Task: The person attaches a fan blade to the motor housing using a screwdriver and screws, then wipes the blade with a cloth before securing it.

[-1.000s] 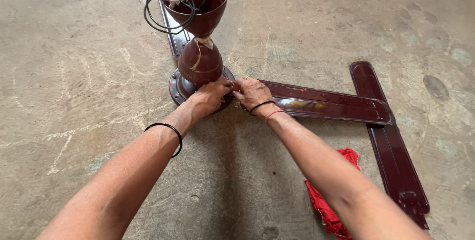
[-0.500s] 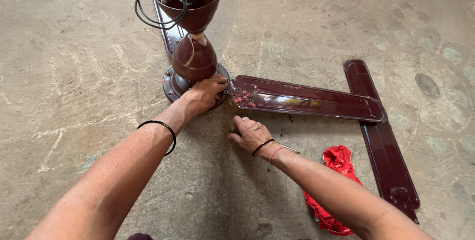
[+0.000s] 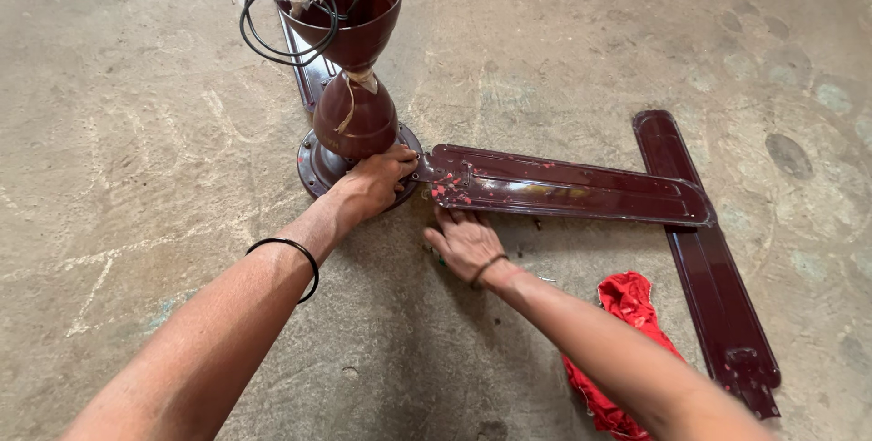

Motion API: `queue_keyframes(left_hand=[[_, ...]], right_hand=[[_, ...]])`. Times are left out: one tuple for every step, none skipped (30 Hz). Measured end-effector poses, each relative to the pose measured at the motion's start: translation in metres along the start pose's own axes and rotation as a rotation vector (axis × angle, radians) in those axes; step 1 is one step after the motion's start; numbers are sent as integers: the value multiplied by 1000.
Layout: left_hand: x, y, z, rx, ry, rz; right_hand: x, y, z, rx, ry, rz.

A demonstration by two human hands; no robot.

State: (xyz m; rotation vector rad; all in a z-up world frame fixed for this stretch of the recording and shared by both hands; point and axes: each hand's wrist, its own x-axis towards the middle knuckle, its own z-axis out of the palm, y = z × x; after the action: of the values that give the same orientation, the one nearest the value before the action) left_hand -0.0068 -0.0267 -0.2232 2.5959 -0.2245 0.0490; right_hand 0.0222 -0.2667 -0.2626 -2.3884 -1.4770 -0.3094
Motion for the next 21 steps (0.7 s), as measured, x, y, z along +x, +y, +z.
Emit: queue_keyframes(left_hand=[[0, 0, 0, -24, -10, -19], [0, 0, 0, -49, -20, -37], [1, 0, 0, -73, -31, -55], [1, -1, 0, -58, -14, -32], [1, -1, 0, -43, 3, -10], [0, -1, 0, -28, 19, 9], [-1, -1, -1, -23, 27, 18], [-2, -1, 0, -21, 36, 26], [-2, -1, 0, -18, 45, 34], [-3, -1, 0, -7, 46, 44], [-2, -1, -1, 5, 47, 53], [-2, -2, 0, 15, 50, 62], [-3, -2, 0, -34, 33, 29], [-3, -2, 1, -82, 15, 0], [-3, -3, 1, -130, -3, -29], [-2, -3, 2, -138, 1, -15], [-2, -3, 2, -146, 6, 0], [-2, -4, 2, -152, 11, 11], [-2, -5, 3, -140, 11, 8], [-1, -5, 4, -127, 10, 5], [0, -5, 4, -115, 9, 3]], right_hand=[[8, -1, 9, 60, -215, 208], [22, 0, 19, 119, -430, 417], [34, 2, 29, 179, -646, 624], [43, 5, 38, 219, -519, 637], [51, 8, 46, 257, -392, 648], [56, 9, 55, 295, -265, 656], [60, 13, 60, 274, -246, 626], [62, 18, 64, 251, -228, 596], [63, 19, 66, 228, -210, 565], [61, 19, 66, 237, -203, 504], [58, 19, 63, 246, -196, 442], [54, 18, 57, 253, -190, 379], [49, 15, 50, 261, -233, 377], [43, 11, 40, 267, -272, 376], [36, 7, 29, 274, -312, 376], [29, 3, 17, 253, -432, 388], [21, 0, 4, 232, -552, 399], [14, -4, -7, 212, -672, 406], [5, -8, -18, 155, -439, 218], [-4, -10, -28, 98, -206, 31], [-9, -11, -36, 42, 26, -156]])
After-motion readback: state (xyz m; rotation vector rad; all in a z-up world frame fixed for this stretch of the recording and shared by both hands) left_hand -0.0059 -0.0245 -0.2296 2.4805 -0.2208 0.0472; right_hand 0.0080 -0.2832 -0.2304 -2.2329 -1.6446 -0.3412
